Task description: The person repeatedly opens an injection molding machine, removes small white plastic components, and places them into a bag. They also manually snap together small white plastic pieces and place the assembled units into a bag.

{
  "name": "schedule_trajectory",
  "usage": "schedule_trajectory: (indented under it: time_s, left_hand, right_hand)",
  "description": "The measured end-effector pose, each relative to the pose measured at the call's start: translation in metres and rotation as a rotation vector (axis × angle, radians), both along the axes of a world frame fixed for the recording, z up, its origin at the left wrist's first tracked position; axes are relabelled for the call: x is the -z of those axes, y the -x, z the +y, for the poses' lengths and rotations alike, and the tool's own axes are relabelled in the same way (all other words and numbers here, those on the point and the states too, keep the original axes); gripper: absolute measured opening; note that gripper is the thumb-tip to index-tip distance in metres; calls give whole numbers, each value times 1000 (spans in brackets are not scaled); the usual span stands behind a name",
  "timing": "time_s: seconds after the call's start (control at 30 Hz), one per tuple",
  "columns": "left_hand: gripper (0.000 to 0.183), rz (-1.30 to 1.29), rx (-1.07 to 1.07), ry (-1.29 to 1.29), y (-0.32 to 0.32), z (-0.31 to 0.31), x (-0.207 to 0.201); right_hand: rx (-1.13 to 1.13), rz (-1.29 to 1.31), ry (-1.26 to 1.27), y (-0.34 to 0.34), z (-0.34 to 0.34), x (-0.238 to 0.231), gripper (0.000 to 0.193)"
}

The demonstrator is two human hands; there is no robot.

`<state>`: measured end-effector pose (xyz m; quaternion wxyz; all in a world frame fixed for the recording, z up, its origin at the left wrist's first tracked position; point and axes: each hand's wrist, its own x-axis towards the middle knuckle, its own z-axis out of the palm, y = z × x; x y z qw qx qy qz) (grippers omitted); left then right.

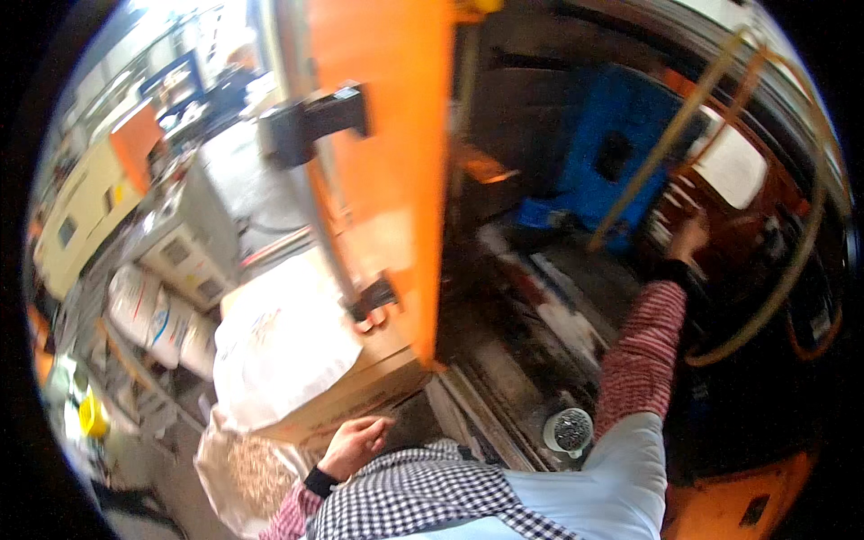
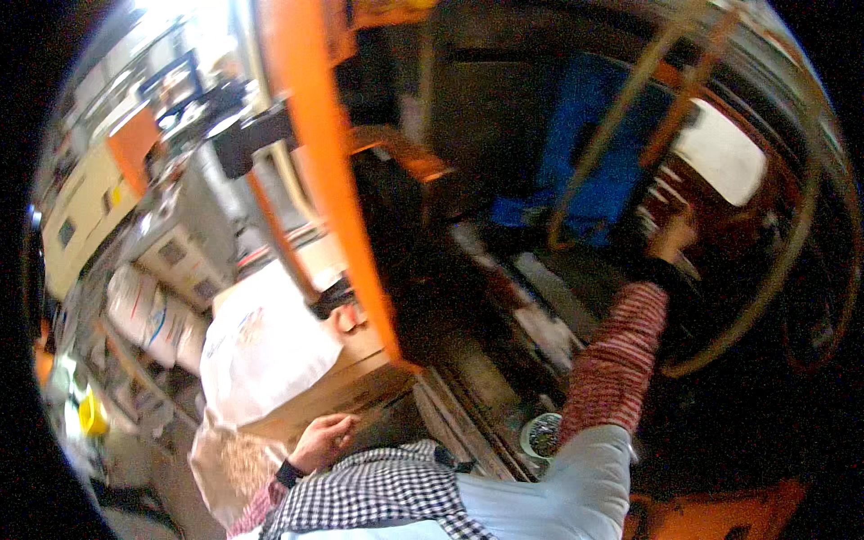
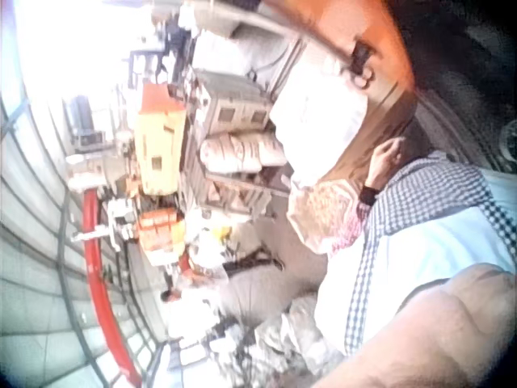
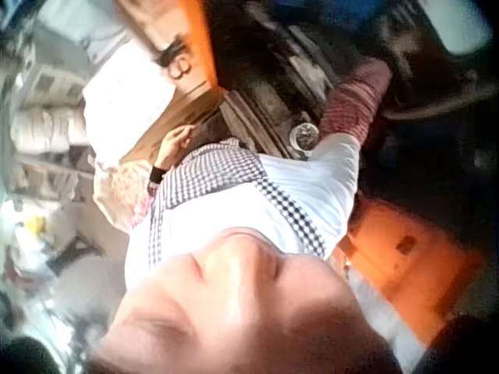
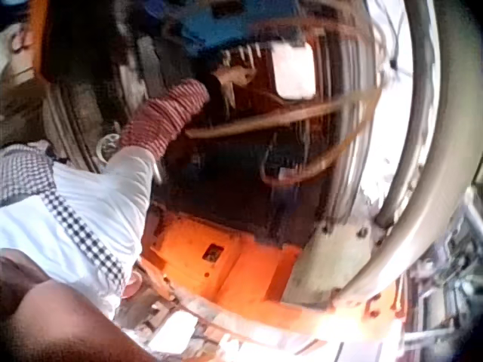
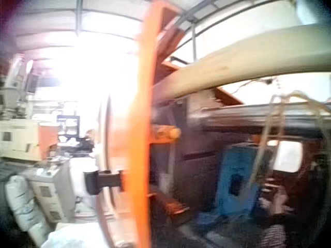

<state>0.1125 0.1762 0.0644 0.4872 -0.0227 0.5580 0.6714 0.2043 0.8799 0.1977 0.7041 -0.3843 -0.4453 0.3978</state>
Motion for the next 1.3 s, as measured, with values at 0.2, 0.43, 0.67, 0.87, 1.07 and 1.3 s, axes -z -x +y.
schedule_trajectory:
  time_s: [0.2, 0.43, 0.67, 0.87, 1.07, 1.3]
  left_hand:
    - [26, -107, -27, -281, 4, -9, 28]
    - [18, -118, -109, -243, 3, -16, 37]
    - [16, -131, -154, -185, 12, -35, 44]
    - [26, -116, -167, -59, 26, -61, 61]
    - [23, -74, -228, 109, 44, -105, 61]
    - [25, -69, -377, 43, 55, -127, 66]
  right_hand:
    - [-302, 134, -4, -16, -1, 7, 31]
    - [-243, 117, -7, 3, 11, 1, 29]
    - [226, 192, -91, -8, -32, -12, 28]
    - [600, -284, -378, -19, -304, 41, 35]
    - [-412, -667, -514, -11, -555, 149, 19]
    - [-1150, -497, -512, 135, -619, 211, 13]
